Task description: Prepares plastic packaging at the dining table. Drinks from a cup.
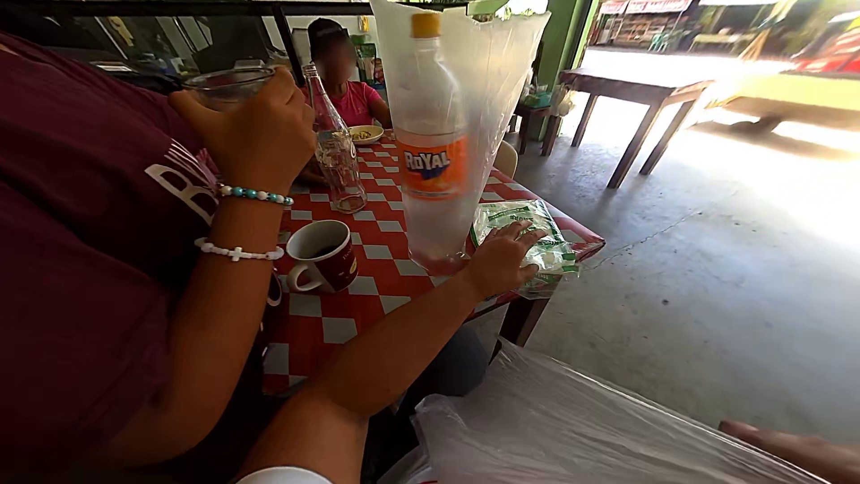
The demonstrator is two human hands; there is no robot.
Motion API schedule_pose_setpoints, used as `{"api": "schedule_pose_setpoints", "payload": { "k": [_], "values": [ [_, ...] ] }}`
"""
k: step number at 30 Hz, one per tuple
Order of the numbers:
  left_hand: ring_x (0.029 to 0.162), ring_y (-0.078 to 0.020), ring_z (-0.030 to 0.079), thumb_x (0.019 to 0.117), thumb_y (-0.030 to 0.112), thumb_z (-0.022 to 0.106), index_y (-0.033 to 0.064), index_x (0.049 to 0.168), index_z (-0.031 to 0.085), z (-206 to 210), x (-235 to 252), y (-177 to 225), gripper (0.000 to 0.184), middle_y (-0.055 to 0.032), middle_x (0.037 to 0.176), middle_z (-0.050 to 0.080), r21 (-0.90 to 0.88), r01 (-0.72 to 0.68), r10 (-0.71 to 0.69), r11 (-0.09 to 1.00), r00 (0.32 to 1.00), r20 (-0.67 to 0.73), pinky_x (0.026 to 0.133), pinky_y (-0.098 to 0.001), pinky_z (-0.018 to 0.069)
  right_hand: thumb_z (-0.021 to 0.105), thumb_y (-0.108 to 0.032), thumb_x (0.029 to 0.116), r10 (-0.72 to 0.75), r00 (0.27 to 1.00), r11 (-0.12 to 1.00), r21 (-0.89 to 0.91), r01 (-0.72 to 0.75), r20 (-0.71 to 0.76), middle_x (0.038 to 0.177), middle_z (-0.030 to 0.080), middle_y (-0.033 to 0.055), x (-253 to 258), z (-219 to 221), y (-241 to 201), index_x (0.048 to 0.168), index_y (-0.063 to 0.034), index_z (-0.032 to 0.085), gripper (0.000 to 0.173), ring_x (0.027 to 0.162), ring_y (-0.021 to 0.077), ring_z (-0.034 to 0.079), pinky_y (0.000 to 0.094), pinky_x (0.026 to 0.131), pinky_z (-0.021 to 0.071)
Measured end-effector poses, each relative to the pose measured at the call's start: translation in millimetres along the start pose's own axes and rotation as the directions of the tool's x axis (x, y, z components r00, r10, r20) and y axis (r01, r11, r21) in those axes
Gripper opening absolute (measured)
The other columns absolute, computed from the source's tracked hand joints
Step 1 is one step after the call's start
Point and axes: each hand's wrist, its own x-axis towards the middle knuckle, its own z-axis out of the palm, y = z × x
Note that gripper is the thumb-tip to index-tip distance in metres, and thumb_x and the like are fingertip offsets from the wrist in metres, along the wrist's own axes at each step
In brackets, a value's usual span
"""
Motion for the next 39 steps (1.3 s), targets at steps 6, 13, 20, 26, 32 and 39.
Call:
{"api": "schedule_pose_setpoints", "payload": {
  "k": [6,13,20,26,32,39],
  "values": [
    [0.133,-0.0241,0.056,0.0989,0.023,0.067,0.0022,0.134,0.063,-9,-19,36,0.041,-0.0158,0.145,0.055,-0.342,-0.326,0.269,0.881,0.941,-0.205,0.108,-0.0389,0.0493,0.052,-0.036,0.1079,0.052,0.977,0.992,-0.120,-0.028,0.207,0.076,0.063,-0.0138,2,-14,43,0.082,-0.0185,0.063,0.033,0.076,-0.0088,0.059,0.0101,0.070,0.0492],
    [0.130,-0.0284,0.058,0.0923,0.025,0.076,-0.0104,0.148,0.044,24,-71,98,0.073,-0.0268,0.139,0.058,-0.715,-0.306,0.531,0.628,0.841,0.107,0.112,-0.0350,0.0444,0.063,-0.030,0.1018,0.178,0.940,0.926,-0.373,-0.061,0.289,0.064,0.049,-0.0024,-2,3,80,0.067,-0.0074,0.049,0.044,0.061,-0.0039,0.045,0.0121,0.057,0.0364],
    [0.106,-0.0238,0.068,0.0952,0.016,0.072,-0.0080,0.142,0.051,22,-75,89,0.057,-0.0225,0.117,0.069,-0.708,-0.179,0.421,0.683,0.889,0.181,0.096,-0.0341,0.0535,0.061,-0.040,0.1029,0.186,0.966,0.905,-0.415,-0.097,0.179,0.056,0.042,-0.0092,1,-1,77,0.068,-0.0128,0.051,0.045,0.051,-0.0072,0.038,0.0102,0.047,0.0291],
    [0.066,-0.0056,0.055,0.0976,0.014,0.067,-0.0058,0.096,0.066,25,-84,82,0.019,-0.0077,0.075,0.062,-0.748,-0.082,0.155,0.658,0.988,0.027,0.062,-0.0197,0.0445,0.067,-0.051,0.0962,0.143,0.987,0.946,-0.305,-0.113,0.078,0.113,0.065,-0.0072,7,7,88,0.112,-0.0197,0.065,0.035,0.107,0.0009,0.061,0.0168,0.090,0.0527],
    [0.078,-0.0015,0.061,0.0915,0.011,0.075,-0.0014,0.100,0.064,16,-92,80,0.019,-0.0022,0.086,0.064,-0.843,-0.019,-0.032,0.537,0.999,-0.043,0.073,-0.0176,0.0510,0.075,-0.006,0.0871,0.360,0.927,0.919,-0.130,-0.371,-0.100,0.109,0.071,-0.0045,9,31,77,0.126,-0.0054,0.052,0.046,0.096,0.0026,0.070,0.0236,0.085,0.0608],
    [0.092,-0.0030,0.067,0.0942,0.002,0.067,0.0076,0.116,0.056,2,-115,77,0.025,0.0053,0.101,0.069,-0.995,-0.026,0.094,0.095,0.995,-0.017,0.085,-0.0243,0.0559,0.065,-0.016,0.0997,0.244,0.966,0.970,0.033,-0.243,-0.081,0.098,0.076,-0.0171,7,27,85,0.110,-0.0307,0.074,0.020,0.085,-0.0048,0.070,0.0172,0.079,0.0591]
  ]
}}
